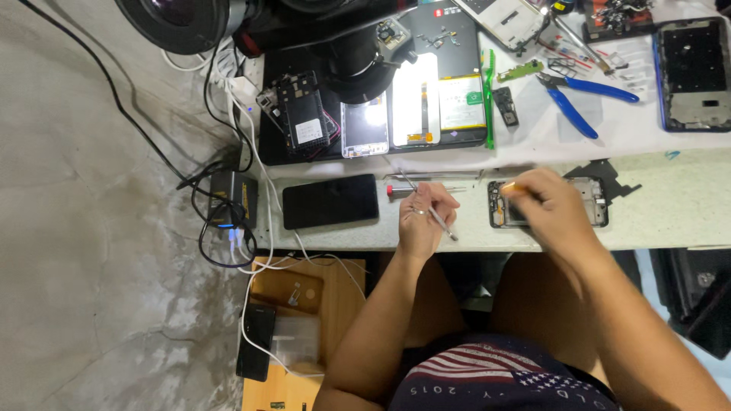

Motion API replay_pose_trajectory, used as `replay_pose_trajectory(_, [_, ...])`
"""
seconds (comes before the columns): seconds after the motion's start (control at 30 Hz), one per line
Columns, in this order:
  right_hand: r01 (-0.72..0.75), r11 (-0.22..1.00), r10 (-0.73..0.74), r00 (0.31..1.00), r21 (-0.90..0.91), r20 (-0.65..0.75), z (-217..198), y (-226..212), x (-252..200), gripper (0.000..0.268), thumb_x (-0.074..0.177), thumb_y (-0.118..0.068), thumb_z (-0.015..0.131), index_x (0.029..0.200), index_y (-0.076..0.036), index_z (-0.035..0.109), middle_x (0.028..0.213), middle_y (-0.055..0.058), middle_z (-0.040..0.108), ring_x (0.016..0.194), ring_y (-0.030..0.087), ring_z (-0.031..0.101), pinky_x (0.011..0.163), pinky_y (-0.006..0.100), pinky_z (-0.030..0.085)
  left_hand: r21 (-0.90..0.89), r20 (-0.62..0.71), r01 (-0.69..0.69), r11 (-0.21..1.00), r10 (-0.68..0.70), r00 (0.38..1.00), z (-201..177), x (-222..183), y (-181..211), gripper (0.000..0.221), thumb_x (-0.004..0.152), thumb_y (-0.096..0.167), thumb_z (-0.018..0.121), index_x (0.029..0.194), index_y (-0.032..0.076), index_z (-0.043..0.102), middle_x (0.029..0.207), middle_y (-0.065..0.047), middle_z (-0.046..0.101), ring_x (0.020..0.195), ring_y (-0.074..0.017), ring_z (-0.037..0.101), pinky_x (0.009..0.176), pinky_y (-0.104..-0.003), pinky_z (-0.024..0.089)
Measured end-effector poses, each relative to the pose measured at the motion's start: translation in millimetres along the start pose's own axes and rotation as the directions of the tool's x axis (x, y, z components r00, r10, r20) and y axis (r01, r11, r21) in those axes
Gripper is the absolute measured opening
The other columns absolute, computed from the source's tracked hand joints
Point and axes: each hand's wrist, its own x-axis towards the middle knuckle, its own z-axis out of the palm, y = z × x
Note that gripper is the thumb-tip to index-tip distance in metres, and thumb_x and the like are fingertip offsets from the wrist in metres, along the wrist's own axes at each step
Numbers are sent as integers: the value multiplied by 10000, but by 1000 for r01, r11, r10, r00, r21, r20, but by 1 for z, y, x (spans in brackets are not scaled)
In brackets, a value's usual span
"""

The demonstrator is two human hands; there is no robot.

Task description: The person uses a metal spudger to carefully pry and lift a flexible ribbon cable from a smartphone chassis. They then use tweezers to lift and remove a small black component from the device's interior.

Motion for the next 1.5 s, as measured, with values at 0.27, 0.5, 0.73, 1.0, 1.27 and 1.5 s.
replay_pose_trajectory(0.27, [-64, 966, 96, 989, 251, -116, 1, 25, 0, 143, 1032, -38, 620, 1143, -11, 707, 961, 55, 723, 843, 82, 683, 731, 226, 534, -105, 79, 53, 993, -45, 996, -5, -3, 1, 616, 1173, 442, 349, 890, -16, 649, 587, 42, 340, 483, -83, 281, 441, -260, 308])
replay_pose_trajectory(0.5, [-95, 936, 128, 989, 339, -77, -1, 23, 0, 155, 1040, -29, 596, 1144, -8, 710, 977, 46, 714, 843, 82, 659, 749, 226, 518, -5, 10, 30, 1000, -30, 999, -8, -5, -10, 475, 1152, 360, 434, 898, 26, 657, 610, -17, 477, 489, -111, 455, 448, -272, 414])
replay_pose_trajectory(0.73, [-110, 949, 138, 988, 295, -74, -4, 27, 2, 148, 1039, -51, 612, 1141, -27, 717, 927, 32, 725, 818, 83, 661, 743, 229, 523, 264, -100, 72, 962, -47, 994, 15, 2, 1, 155, 994, 137, 668, 1076, 10, 702, 1011, -55, 707, 922, -171, 721, 867, -301, 602])
replay_pose_trajectory(1.0, [4, 998, 8, 983, 62, -182, 12, 14, -5, 168, 950, -63, 740, 1115, -33, 727, 991, 58, 750, 878, 109, 694, 778, 247, 551, 370, -114, 22, 929, 22, 993, 4, -2, -9, 163, 1064, 130, 637, 1071, -7, 724, 844, -64, 688, 773, -154, 679, 746, -289, 578])
replay_pose_trajectory(1.27, [149, 988, -152, 985, 39, 87, -21, 31, -21, 163, 886, -79, 733, 1045, -87, 765, 957, 45, 761, 883, 154, 688, 792, 278, 521, 333, -127, 53, 941, -11, 992, 4, 2, -7, 162, 1054, 122, 634, 1037, -16, 718, 815, -68, 681, 749, -147, 663, 745, -310, 613])
replay_pose_trajectory(1.5, [187, 978, -189, 982, -90, -14, -25, 29, -19, 97, 901, -43, 753, 995, -66, 762, 924, 62, 757, 892, 172, 653, 819, 285, 503, 337, -164, 163, 927, -112, 980, 10, 3, -2, 161, 992, 69, 685, 1114, -36, 706, 953, -109, 732, 865, -186, 733, 811, -285, 587])
